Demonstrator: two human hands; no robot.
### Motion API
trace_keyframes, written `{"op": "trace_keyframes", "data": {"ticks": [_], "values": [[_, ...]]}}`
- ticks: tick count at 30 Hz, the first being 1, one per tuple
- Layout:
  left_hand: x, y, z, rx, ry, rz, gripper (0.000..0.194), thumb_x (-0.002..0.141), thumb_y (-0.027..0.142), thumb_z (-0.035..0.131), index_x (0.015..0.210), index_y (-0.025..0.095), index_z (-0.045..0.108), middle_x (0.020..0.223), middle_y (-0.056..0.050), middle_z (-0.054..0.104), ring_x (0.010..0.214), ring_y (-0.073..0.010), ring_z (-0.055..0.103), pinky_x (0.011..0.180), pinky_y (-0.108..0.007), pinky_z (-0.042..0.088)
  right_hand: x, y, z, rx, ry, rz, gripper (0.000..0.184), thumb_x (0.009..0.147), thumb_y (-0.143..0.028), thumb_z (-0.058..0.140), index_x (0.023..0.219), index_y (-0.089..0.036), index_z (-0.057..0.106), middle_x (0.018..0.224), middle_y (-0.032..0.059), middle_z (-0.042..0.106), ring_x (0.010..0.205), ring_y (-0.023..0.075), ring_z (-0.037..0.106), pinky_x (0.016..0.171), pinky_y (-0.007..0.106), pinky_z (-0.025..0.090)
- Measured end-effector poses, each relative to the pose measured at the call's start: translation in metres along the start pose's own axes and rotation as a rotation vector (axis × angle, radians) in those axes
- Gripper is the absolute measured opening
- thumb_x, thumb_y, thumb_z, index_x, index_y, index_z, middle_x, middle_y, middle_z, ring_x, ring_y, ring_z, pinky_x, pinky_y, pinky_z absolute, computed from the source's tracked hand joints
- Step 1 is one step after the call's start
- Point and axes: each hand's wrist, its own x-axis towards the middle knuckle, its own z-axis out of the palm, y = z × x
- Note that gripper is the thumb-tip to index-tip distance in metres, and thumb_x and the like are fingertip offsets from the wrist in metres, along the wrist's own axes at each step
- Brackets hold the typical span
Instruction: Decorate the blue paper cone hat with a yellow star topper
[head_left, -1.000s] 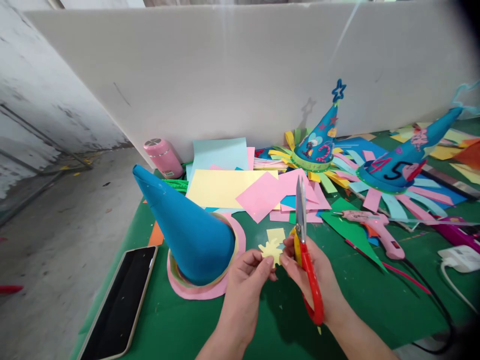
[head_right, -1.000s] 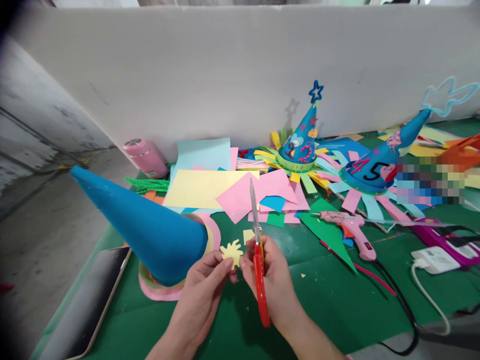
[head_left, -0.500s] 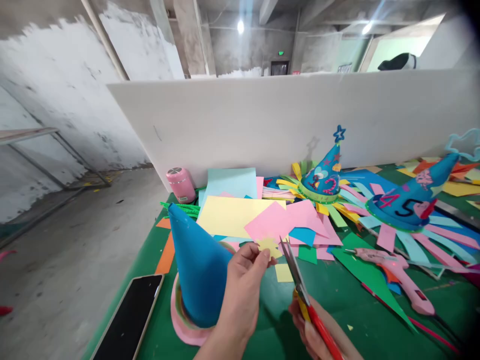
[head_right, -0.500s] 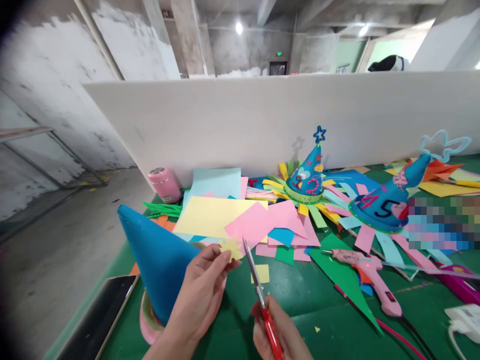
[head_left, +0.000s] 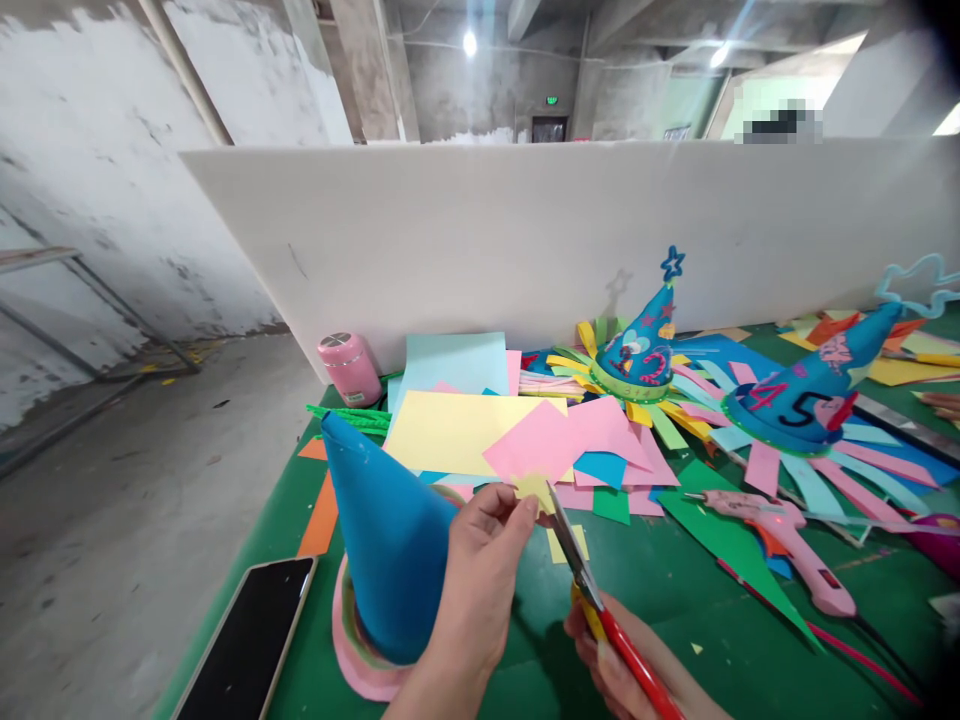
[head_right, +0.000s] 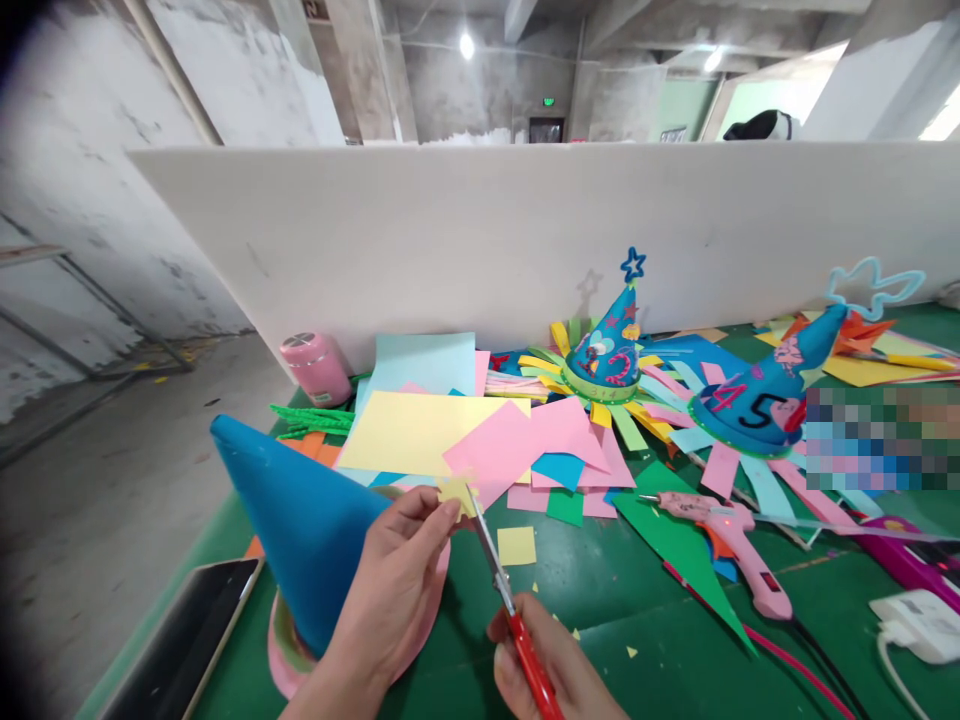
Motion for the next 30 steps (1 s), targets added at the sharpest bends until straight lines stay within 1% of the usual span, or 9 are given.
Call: {"op": "trace_keyframes", "data": {"ticks": [3, 7, 9, 12, 19, 21, 24, 27, 30], "values": [[-0.001, 0.0, -0.002, 0.014, -0.012, -0.002, 0.009, 0.072, 0.021, 0.062, 0.066, 0.016, 0.057, 0.066, -0.001, 0.061, 0.071, -0.0129, 0.054, 0.073, -0.025, 0.04, 0.002, -0.001, -0.004, -0.033, -0.055, 0.075, 0.046, 0.058, -0.058, 0.065, 0.084, -0.021, 0.059, 0.072, -0.0011, 0.051, 0.064, 0.0119, 0.055, 0.065, 0.024, 0.05], [-0.003, 0.0, -0.003, 0.023, -0.012, 0.013, 0.009, 0.072, 0.021, 0.061, 0.065, 0.016, 0.058, 0.065, 0.0, 0.059, 0.069, -0.0122, 0.053, 0.07, -0.024, 0.04, 0.003, 0.004, -0.009, -0.019, -0.07, 0.14, 0.049, 0.053, -0.056, 0.07, 0.087, -0.023, 0.059, 0.071, -0.0004, 0.051, 0.071, 0.0157, 0.057, 0.07, 0.028, 0.049], [-0.003, -0.001, -0.003, 0.026, -0.007, 0.021, 0.01, 0.072, 0.021, 0.062, 0.065, 0.016, 0.058, 0.064, 0.0, 0.059, 0.069, -0.012, 0.052, 0.07, -0.024, 0.04, 0.003, 0.006, -0.01, -0.001, -0.075, 0.139, 0.048, 0.054, -0.056, 0.069, 0.086, -0.023, 0.059, 0.071, -0.0005, 0.051, 0.073, 0.0159, 0.057, 0.072, 0.029, 0.049], [-0.002, -0.003, -0.002, 0.029, 0.005, 0.038, 0.01, 0.072, 0.02, 0.061, 0.064, 0.016, 0.057, 0.064, 0.001, 0.058, 0.067, -0.0109, 0.051, 0.069, -0.022, 0.04, 0.004, 0.005, -0.007, 0.012, -0.073, 0.116, 0.046, 0.057, -0.058, 0.066, 0.085, -0.022, 0.058, 0.071, -0.0016, 0.049, 0.068, 0.0132, 0.056, 0.072, 0.027, 0.049], [-0.003, -0.009, -0.001, 0.02, 0.051, 0.075, 0.005, 0.072, 0.02, 0.061, 0.069, 0.016, 0.06, 0.066, 0.001, 0.057, 0.07, -0.0115, 0.051, 0.069, -0.023, 0.041, 0.005, -0.001, 0.002, -0.021, -0.066, 0.067, 0.049, 0.058, -0.061, 0.064, 0.086, -0.021, 0.056, 0.068, -0.0032, 0.045, 0.059, 0.0099, 0.052, 0.065, 0.024, 0.05], [-0.003, -0.01, -0.002, 0.024, 0.061, 0.077, 0.005, 0.072, 0.02, 0.062, 0.07, 0.016, 0.06, 0.067, 0.0, 0.057, 0.069, -0.0117, 0.051, 0.069, -0.023, 0.041, 0.005, 0.0, 0.003, -0.024, -0.069, 0.061, 0.047, 0.059, -0.06, 0.064, 0.085, -0.021, 0.056, 0.068, -0.0034, 0.045, 0.059, 0.0099, 0.052, 0.064, 0.023, 0.05], [-0.003, -0.011, -0.002, 0.027, 0.06, 0.078, 0.006, 0.072, 0.021, 0.062, 0.069, 0.016, 0.059, 0.067, 0.0, 0.059, 0.07, -0.0124, 0.052, 0.069, -0.024, 0.041, 0.006, 0.005, 0.003, -0.022, -0.037, 0.047, 0.046, 0.058, -0.057, 0.066, 0.085, -0.021, 0.057, 0.068, -0.0031, 0.046, 0.06, 0.0104, 0.052, 0.066, 0.024, 0.05], [-0.002, -0.012, -0.003, 0.022, 0.078, 0.078, 0.008, 0.07, 0.022, 0.063, 0.068, 0.016, 0.06, 0.067, -0.001, 0.059, 0.069, -0.0129, 0.053, 0.068, -0.024, 0.041, 0.007, 0.01, 0.003, 0.015, 0.005, 0.052, 0.048, 0.056, -0.055, 0.069, 0.089, -0.022, 0.058, 0.069, -0.0027, 0.048, 0.062, 0.0115, 0.054, 0.069, 0.027, 0.05], [-0.002, -0.013, -0.002, 0.006, 0.108, 0.067, 0.009, 0.068, 0.023, 0.064, 0.068, 0.016, 0.06, 0.066, 0.0, 0.059, 0.069, -0.0132, 0.053, 0.068, -0.024, 0.041, 0.007, 0.011, 0.003, 0.068, 0.019, 0.065, 0.049, 0.054, -0.053, 0.071, 0.091, -0.023, 0.058, 0.068, -0.0025, 0.049, 0.065, 0.0126, 0.056, 0.07, 0.028, 0.05]]}}
